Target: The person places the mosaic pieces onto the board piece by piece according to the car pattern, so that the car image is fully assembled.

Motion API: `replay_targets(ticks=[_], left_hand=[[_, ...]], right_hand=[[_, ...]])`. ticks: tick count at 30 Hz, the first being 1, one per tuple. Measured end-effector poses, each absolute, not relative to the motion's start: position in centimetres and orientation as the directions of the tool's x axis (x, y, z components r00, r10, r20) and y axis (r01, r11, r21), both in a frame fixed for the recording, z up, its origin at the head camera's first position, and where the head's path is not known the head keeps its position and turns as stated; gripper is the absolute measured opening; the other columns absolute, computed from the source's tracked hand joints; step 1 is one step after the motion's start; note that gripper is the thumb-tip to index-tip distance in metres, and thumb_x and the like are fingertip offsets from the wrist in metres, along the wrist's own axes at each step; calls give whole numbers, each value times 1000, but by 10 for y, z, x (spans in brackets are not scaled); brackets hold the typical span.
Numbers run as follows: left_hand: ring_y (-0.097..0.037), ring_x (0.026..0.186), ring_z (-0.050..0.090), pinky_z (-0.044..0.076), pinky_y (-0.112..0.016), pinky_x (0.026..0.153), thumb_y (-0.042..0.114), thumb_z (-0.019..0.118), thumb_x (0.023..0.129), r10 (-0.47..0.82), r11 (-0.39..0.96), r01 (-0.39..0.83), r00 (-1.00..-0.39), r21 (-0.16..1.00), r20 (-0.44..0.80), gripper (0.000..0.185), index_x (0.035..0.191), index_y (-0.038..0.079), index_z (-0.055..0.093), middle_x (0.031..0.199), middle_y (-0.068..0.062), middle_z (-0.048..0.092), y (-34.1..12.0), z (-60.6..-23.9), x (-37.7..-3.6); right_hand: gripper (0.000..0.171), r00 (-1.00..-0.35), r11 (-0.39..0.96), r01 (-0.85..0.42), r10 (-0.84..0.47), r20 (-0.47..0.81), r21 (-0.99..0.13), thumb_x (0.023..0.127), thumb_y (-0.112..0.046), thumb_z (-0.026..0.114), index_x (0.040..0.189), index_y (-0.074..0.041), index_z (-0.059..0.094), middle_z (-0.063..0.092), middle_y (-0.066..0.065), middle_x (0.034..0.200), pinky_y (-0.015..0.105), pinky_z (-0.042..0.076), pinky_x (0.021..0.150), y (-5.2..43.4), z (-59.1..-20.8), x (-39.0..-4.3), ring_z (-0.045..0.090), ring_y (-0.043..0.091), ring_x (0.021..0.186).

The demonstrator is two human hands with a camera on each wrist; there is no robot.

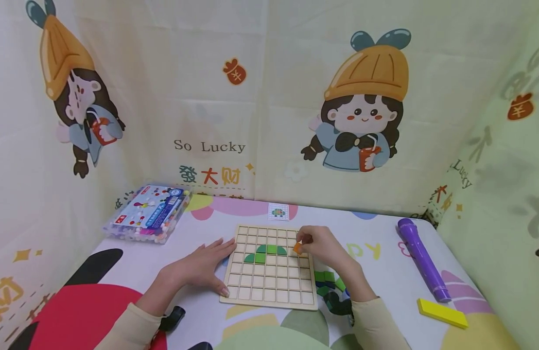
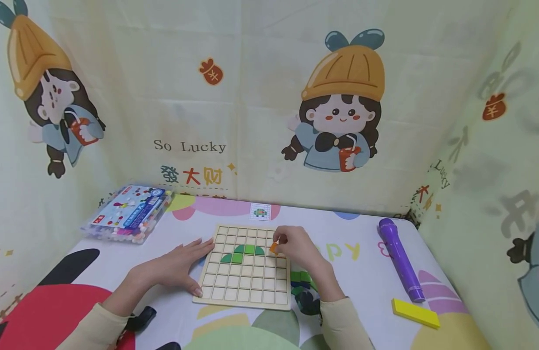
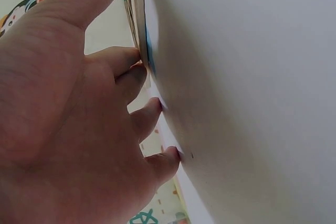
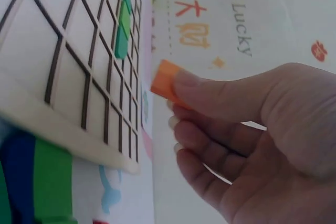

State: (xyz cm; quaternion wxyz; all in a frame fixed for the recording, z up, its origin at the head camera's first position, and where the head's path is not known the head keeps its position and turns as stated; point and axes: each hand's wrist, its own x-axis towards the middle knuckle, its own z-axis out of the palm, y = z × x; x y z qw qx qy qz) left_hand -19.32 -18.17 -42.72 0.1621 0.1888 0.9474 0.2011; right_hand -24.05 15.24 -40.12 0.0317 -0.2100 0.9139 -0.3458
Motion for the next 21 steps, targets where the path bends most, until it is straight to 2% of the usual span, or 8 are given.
replay_targets(ticks=[9, 21], left_hand=[[-30, 156, 14, 14, -67, 120, 60, 86, 62, 420, 851, 292, -877, 436, -234, 117, 157, 20, 31, 166, 5, 24, -182, -429, -195], [-31, 156, 13, 13, -66, 121, 60, 86, 62, 420, 852, 292, -877, 434, -234, 117, 157, 19, 31, 166, 4, 23, -182, -428, -195]], right_hand=[[15, -890, 618, -398, -439, 123, -678, 86, 5, 70, 92, -8, 72, 71, 7, 89, 25, 55, 72, 133, -405, -241, 59, 13, 77], [13, -877, 609, -430, -456, 150, -666, 87, 5, 67, 87, -6, 74, 72, 4, 87, 24, 54, 71, 103, -419, -235, 60, 13, 76]])
